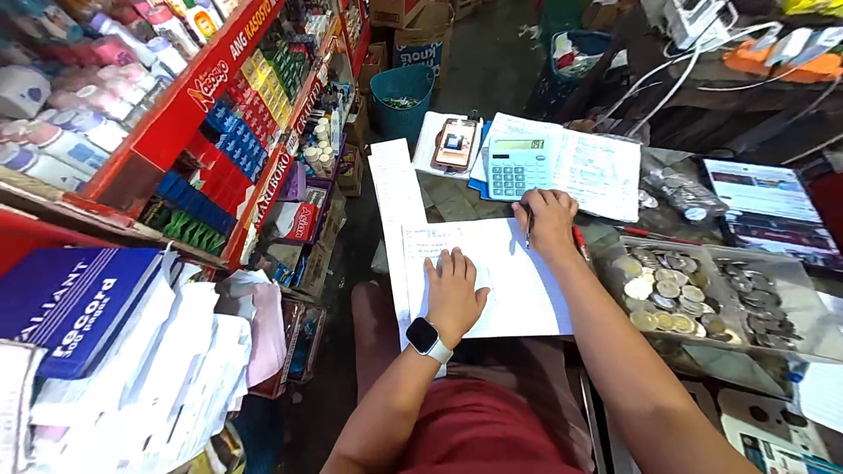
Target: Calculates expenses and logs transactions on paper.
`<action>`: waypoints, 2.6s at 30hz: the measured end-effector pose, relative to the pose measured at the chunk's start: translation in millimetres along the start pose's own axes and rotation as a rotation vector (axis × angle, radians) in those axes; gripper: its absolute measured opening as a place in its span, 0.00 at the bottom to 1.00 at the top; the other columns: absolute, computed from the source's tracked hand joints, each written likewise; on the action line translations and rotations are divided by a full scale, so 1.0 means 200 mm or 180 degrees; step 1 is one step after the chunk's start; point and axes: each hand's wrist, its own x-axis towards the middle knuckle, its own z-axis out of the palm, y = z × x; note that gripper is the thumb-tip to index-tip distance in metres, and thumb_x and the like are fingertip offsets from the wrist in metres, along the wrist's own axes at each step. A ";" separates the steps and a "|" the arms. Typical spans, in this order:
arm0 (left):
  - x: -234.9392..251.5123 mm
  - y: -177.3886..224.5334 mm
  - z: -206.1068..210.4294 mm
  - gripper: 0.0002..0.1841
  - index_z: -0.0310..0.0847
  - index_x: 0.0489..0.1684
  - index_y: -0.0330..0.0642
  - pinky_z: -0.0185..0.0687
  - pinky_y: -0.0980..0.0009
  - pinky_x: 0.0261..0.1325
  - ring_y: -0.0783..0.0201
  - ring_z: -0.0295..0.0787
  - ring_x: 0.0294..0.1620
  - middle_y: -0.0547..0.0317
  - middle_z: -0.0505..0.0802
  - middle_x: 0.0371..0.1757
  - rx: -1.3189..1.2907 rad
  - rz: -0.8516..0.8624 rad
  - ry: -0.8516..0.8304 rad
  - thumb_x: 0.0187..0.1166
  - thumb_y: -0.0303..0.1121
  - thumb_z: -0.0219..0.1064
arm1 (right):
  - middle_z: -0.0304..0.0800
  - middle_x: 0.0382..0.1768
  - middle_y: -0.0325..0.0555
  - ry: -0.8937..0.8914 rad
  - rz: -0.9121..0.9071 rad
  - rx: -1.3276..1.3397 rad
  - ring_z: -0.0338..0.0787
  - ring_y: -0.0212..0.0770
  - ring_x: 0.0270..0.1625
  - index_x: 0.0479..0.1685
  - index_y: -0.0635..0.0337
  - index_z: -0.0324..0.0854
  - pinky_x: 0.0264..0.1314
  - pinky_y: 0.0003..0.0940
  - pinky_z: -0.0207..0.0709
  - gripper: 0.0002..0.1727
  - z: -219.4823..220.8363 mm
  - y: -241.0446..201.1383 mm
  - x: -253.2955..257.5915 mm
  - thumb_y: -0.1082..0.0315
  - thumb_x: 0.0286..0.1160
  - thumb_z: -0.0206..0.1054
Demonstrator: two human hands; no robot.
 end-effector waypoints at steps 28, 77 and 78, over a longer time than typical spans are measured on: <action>-0.01 -0.02 0.01 0.39 0.58 0.90 0.34 0.35 0.28 0.87 0.36 0.46 0.94 0.37 0.59 0.93 0.0051 -0.0033 -0.0130 0.89 0.57 0.48 | 0.89 0.39 0.62 0.0631 -0.0084 0.1547 0.91 0.51 0.44 0.45 0.74 0.85 0.55 0.46 0.84 0.17 -0.06 -0.24 -0.09 0.68 0.88 0.55; 0.00 0.00 -0.01 0.36 0.64 0.88 0.36 0.39 0.24 0.84 0.34 0.50 0.93 0.41 0.61 0.93 0.0016 -0.0003 -0.0119 0.87 0.55 0.51 | 0.68 0.15 0.39 -0.0282 0.0571 0.2652 0.72 0.29 0.18 0.17 0.60 0.64 0.25 0.24 0.71 0.18 0.15 -0.46 -0.10 0.76 0.75 0.65; 0.00 0.00 -0.01 0.36 0.64 0.87 0.36 0.39 0.23 0.84 0.34 0.50 0.93 0.41 0.61 0.93 0.0011 0.0005 -0.0105 0.87 0.54 0.51 | 0.68 0.15 0.39 -0.0273 0.0578 0.2659 0.71 0.29 0.18 0.17 0.60 0.63 0.25 0.24 0.70 0.18 0.15 -0.46 -0.10 0.76 0.75 0.65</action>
